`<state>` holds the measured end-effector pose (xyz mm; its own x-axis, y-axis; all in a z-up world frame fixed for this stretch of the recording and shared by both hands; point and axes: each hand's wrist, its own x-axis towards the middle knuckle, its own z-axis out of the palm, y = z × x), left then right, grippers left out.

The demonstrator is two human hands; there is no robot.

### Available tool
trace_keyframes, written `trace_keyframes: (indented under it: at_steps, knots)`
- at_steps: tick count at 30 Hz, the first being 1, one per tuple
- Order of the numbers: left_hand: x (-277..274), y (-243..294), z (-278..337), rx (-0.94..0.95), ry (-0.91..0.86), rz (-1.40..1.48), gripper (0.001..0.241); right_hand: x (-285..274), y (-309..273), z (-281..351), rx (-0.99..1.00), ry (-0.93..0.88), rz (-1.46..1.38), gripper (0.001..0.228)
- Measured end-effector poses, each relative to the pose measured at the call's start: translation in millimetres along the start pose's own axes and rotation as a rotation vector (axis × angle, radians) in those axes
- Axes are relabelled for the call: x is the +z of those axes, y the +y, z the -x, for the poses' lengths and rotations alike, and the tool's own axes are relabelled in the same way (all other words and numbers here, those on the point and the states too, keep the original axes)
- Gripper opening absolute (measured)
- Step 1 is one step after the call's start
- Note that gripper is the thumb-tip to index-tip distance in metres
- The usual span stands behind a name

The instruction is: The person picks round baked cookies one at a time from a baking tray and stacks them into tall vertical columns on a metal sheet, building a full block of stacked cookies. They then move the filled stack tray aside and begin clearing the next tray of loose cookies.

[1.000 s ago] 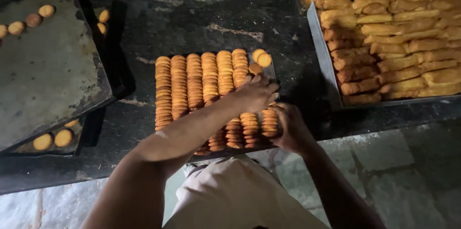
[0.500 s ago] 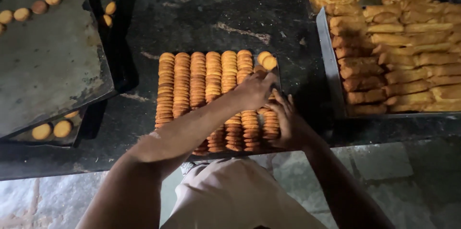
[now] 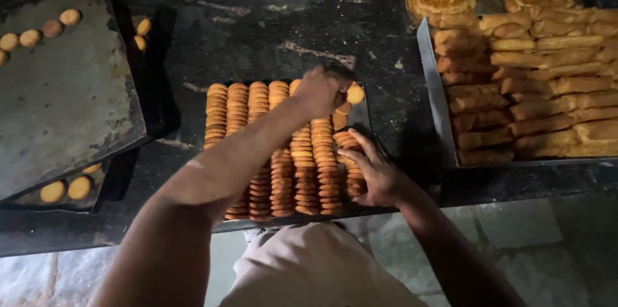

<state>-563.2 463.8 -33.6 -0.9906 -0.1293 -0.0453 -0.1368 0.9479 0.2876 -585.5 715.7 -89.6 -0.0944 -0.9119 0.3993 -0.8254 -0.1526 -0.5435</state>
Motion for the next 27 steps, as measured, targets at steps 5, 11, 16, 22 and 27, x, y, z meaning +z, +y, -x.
trace_keyframes:
  at_steps: [5,11,16,22,27]
  knots:
    - [12.1,-4.0,-10.5,0.217,-0.112,-0.111,0.058,-1.4,-1.5,-1.1,0.160,-0.118,-0.025,0.095]
    - [4.5,10.2,-6.4,0.192,-0.311,-0.266,0.061,-1.2,1.4,1.1,0.076,-0.059,-0.029,0.092]
    - [20.2,10.8,-14.4,0.204,-0.284,-0.312,0.078,-2.8,-0.4,-0.1,0.078,-0.070,0.005,0.095]
    - [17.8,23.2,-17.2,0.145,-0.373,-0.366,0.084,0.0,1.2,2.4,0.086,-0.067,-0.006,0.092]
    - [22.8,22.9,-11.1,0.236,-0.308,-0.492,0.067,1.8,5.3,5.2,0.066,-0.041,0.019,0.089]
